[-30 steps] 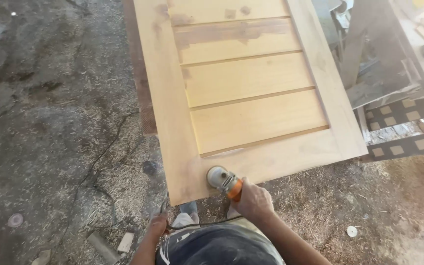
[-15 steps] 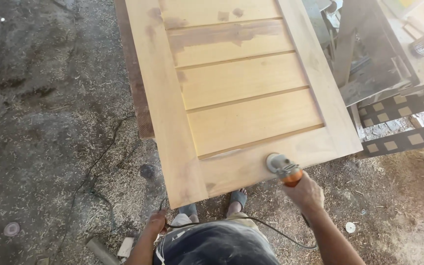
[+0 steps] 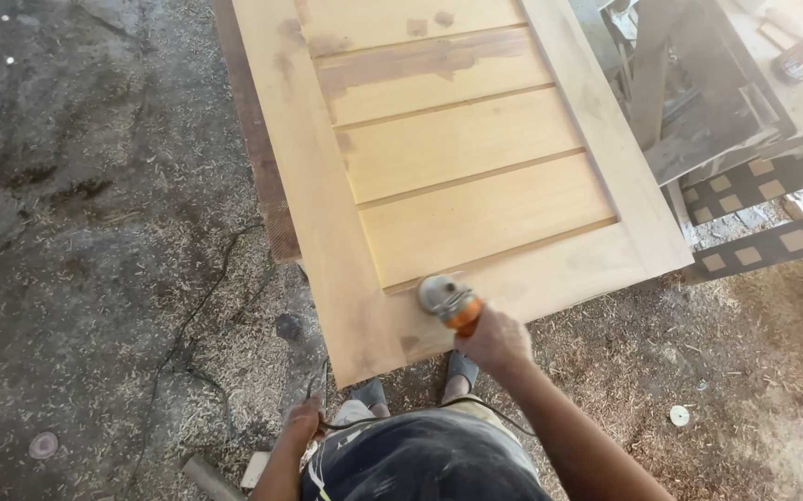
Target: Sanding a wooden door using an angle grinder with a sanding disc attachment.
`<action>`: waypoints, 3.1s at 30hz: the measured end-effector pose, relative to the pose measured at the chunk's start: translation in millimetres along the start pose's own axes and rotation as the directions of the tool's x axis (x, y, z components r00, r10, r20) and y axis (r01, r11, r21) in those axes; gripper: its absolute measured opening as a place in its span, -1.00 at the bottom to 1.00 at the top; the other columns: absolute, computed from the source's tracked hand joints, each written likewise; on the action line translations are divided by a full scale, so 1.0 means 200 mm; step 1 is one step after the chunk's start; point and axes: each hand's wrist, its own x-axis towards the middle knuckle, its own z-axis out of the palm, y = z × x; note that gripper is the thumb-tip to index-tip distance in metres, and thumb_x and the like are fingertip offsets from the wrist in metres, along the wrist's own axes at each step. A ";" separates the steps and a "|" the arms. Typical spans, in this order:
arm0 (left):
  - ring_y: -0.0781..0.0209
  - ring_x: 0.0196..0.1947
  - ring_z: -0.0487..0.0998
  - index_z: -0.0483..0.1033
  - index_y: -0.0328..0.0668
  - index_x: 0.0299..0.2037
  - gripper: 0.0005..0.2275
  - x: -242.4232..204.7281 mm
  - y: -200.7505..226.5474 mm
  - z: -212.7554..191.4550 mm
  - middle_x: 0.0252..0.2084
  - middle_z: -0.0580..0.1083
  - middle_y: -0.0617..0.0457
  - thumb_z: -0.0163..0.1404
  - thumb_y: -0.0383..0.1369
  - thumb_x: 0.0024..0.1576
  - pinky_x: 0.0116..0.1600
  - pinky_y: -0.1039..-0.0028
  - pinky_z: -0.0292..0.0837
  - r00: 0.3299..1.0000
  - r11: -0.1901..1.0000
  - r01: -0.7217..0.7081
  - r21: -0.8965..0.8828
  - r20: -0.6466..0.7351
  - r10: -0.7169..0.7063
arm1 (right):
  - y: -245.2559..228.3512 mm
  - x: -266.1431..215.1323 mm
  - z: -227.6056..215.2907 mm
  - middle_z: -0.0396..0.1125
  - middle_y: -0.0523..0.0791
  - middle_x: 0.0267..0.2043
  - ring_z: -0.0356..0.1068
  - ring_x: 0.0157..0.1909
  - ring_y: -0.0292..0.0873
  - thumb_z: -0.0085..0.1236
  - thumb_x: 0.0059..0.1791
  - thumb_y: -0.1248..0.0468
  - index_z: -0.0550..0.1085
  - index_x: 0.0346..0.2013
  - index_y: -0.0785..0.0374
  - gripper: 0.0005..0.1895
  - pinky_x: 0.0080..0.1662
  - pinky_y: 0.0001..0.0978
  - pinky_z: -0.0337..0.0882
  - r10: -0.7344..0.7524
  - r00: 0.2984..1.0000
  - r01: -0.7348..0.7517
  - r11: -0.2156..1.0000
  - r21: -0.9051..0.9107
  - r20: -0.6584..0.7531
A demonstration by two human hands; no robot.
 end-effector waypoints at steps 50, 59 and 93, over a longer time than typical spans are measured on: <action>-0.02 -0.67 0.49 0.47 -0.33 -0.25 -0.57 -0.17 0.07 0.47 -0.57 0.45 -0.11 -0.14 -0.01 0.25 -0.54 0.20 0.37 0.996 0.995 -0.085 -0.056 -0.023 0.084 | 0.59 0.14 -0.25 0.46 -0.11 -0.23 0.47 -0.31 -0.22 0.31 -0.09 -0.07 0.39 0.12 0.17 -0.39 -0.21 -0.29 0.56 0.104 0.994 -0.105 0.993 -0.044 -0.013; -0.06 -0.64 0.55 0.51 -0.48 -0.43 -0.44 -0.05 -0.08 0.35 -0.57 0.49 -0.22 -0.18 -0.01 0.30 -0.49 0.20 0.48 0.995 0.991 -0.095 -0.091 -0.003 0.095 | 0.11 -0.20 -0.10 0.51 -0.05 -0.25 0.55 -0.23 -0.10 0.27 -0.10 -0.03 0.41 -0.06 0.20 -0.51 -0.07 -0.21 0.54 -0.146 0.988 0.151 0.978 -0.147 0.042; -0.03 -0.60 0.55 0.51 -0.43 -0.45 -0.55 0.03 -0.09 0.45 -0.56 0.50 -0.18 -0.15 -0.13 0.27 -0.39 0.17 0.48 0.994 0.954 -0.106 -0.281 -0.009 0.107 | -0.01 -0.20 -0.03 0.50 -0.03 -0.20 0.56 -0.15 -0.01 0.41 -0.22 -0.07 0.37 -0.06 0.19 -0.37 -0.01 -0.07 0.53 -0.207 0.973 0.222 0.956 -0.193 0.098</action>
